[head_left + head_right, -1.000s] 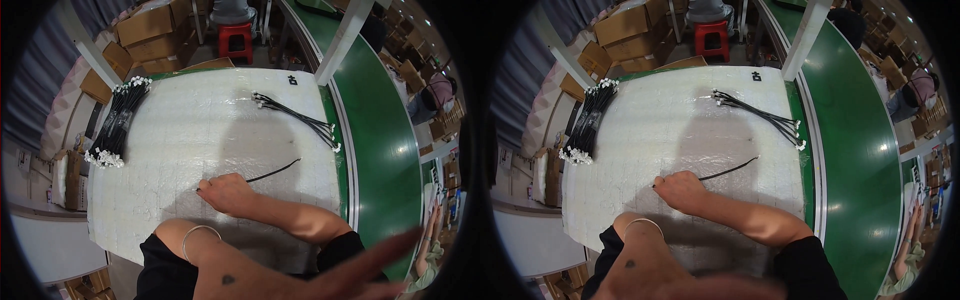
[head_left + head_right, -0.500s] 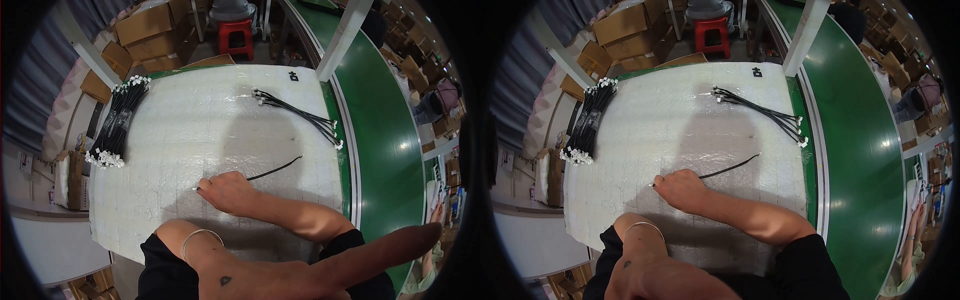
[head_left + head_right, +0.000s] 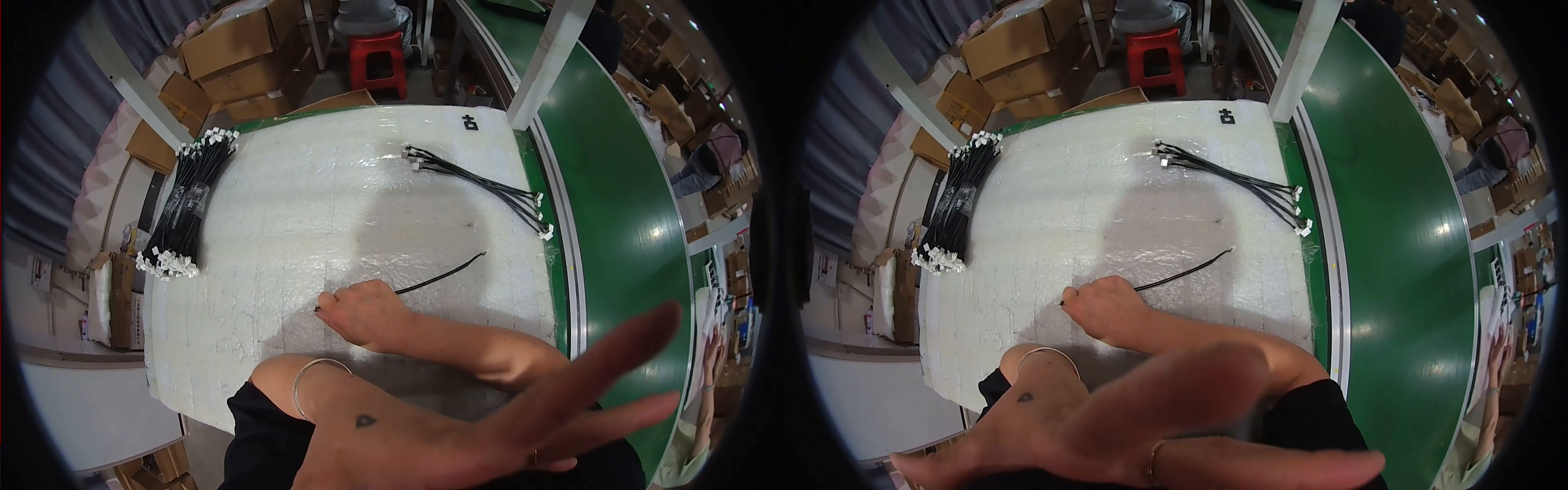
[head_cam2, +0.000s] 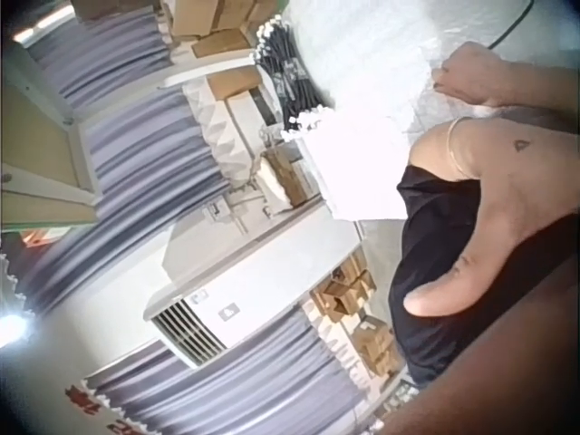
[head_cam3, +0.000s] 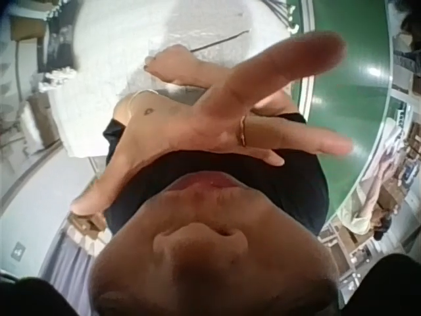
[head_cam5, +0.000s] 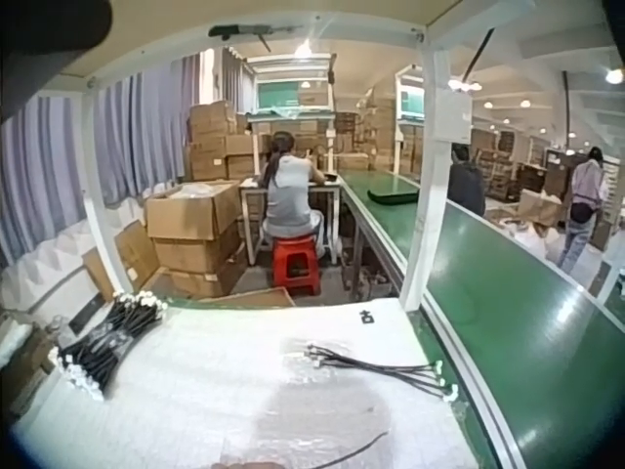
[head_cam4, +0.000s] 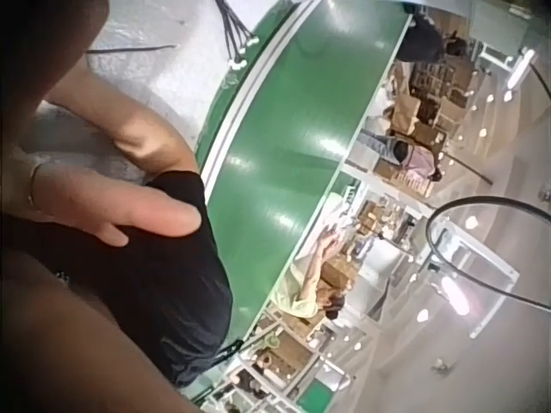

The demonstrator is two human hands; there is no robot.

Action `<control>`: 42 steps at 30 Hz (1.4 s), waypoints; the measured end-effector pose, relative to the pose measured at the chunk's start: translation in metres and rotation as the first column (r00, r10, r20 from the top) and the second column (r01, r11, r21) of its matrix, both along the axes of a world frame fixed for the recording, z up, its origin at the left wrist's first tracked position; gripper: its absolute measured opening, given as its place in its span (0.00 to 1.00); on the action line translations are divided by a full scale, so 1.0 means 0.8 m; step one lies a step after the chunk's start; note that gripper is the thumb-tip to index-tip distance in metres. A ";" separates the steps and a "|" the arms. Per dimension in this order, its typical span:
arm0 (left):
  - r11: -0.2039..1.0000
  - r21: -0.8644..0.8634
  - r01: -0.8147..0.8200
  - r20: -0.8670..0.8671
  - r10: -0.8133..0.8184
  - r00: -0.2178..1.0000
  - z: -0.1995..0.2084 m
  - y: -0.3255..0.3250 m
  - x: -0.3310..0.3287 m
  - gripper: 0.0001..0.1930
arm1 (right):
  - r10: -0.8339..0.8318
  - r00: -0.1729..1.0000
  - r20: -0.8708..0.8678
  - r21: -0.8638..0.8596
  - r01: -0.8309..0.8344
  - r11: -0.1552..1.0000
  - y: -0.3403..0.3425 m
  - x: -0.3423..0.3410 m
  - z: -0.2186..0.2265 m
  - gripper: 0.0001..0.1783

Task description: Connecting wire harnesses to circuit boards inside plastic components on an assembly line.

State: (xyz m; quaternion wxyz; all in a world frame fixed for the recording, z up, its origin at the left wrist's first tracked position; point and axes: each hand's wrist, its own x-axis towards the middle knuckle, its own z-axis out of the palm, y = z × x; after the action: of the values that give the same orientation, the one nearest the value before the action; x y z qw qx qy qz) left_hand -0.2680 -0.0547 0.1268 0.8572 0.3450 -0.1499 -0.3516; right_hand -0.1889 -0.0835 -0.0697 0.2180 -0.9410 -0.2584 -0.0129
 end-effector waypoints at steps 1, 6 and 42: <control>1.000 -0.007 0.020 -0.010 -0.020 1.000 -0.013 -0.001 -0.032 0.33 | -0.024 1.000 -0.014 -0.010 0.024 1.000 -0.008 0.001 -0.007 0.07; 1.000 0.005 0.024 -0.042 -0.023 0.999 -0.013 0.027 -0.016 0.32 | -0.058 0.997 -0.049 -0.034 0.057 0.998 -0.020 0.002 -0.011 0.16; 0.887 -0.243 0.393 0.079 -0.386 0.919 -0.049 0.048 0.071 0.53 | -0.038 0.998 -0.057 0.017 0.039 0.999 -0.011 0.003 -0.006 0.14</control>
State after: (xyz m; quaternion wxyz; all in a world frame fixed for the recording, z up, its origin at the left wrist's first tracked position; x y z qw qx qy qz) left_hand -0.2110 -0.0165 0.0874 0.8041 0.2004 -0.2717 -0.4893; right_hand -0.1861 -0.0920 -0.0741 0.2336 -0.9438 -0.2338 0.0071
